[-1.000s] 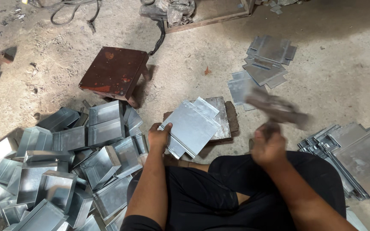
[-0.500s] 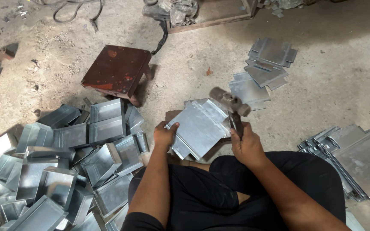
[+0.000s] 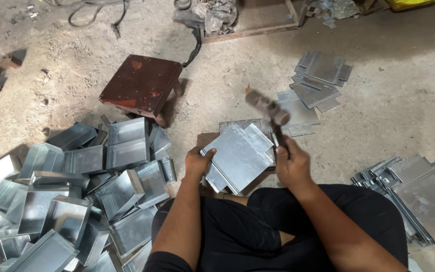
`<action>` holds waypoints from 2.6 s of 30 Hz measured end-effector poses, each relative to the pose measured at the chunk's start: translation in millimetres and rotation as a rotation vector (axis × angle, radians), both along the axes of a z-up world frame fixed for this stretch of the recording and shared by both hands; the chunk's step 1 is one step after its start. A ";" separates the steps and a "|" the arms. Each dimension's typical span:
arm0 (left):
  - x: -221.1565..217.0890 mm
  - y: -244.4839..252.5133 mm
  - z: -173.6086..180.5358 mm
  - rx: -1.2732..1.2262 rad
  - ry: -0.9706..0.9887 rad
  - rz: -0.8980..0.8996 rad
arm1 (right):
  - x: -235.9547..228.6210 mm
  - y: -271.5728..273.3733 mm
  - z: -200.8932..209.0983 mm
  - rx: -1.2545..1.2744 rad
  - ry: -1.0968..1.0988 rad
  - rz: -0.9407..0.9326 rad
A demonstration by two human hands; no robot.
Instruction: The person sits on the floor and uses a hammer to strike a metal sheet placed on a small wooden block. They repeatedly hit the sheet to flatten or shape it, then move the finished piece aside and pick up a new one from a pile.
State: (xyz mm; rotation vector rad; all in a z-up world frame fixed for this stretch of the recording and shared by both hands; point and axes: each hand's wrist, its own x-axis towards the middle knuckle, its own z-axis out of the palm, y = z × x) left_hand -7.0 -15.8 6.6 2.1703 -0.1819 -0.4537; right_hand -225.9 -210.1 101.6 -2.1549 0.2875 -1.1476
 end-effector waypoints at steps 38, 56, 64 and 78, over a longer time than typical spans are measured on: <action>-0.1 6.7 0.7 0.009 -0.491 0.059 | 1.3 -65.1 -22.6 0.919 0.231 -0.182; 2.2 15.7 60.1 0.635 0.169 -0.022 | 11.7 -39.2 -39.5 0.938 0.363 -0.024; 13.4 12.4 7.3 0.258 0.009 0.025 | 6.7 -43.8 -45.3 0.822 0.331 -0.086; 14.5 0.5 -9.5 0.201 -0.054 0.016 | -53.4 -77.6 100.8 0.026 -0.698 0.128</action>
